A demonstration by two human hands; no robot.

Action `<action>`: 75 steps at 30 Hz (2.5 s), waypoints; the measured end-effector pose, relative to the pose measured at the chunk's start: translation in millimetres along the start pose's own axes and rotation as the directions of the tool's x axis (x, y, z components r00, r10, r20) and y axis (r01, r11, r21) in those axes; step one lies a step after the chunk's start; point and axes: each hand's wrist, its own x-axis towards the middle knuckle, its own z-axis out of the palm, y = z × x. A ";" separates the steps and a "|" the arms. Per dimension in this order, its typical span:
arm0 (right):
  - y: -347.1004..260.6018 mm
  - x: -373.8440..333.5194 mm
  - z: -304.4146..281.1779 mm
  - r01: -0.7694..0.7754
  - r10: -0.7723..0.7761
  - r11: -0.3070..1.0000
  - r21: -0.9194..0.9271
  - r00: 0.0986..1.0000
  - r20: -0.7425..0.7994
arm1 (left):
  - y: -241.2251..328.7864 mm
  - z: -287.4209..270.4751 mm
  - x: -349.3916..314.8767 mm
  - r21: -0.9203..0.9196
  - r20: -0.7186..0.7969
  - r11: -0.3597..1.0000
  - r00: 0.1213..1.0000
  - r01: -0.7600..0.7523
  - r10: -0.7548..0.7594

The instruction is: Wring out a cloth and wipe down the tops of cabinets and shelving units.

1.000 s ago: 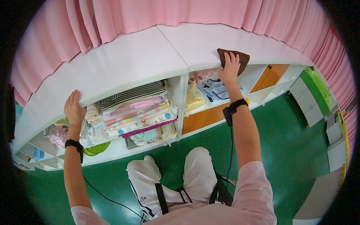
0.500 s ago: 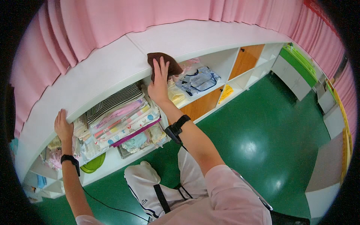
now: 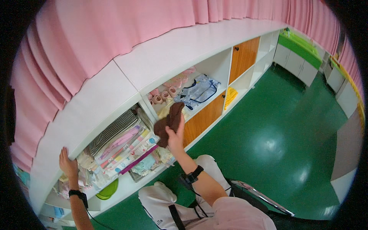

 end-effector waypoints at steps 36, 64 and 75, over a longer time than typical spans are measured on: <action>55.4 29.9 79.1 0.319 -0.123 0.531 -0.785 0.946 0.300 | -7.9 -7.7 -4.1 0.024 0.018 0.999 0.999 -0.032 0.032; 54.1 81.5 75.2 0.380 -0.397 0.879 -0.289 0.918 0.000 | -8.6 2.1 0.6 0.035 -0.059 0.998 0.996 -0.061 0.063; 60.8 85.0 84.8 0.170 -0.188 0.965 -0.198 0.979 -0.076 | -10.1 -1.1 1.1 0.054 -0.050 0.996 0.996 -0.065 0.068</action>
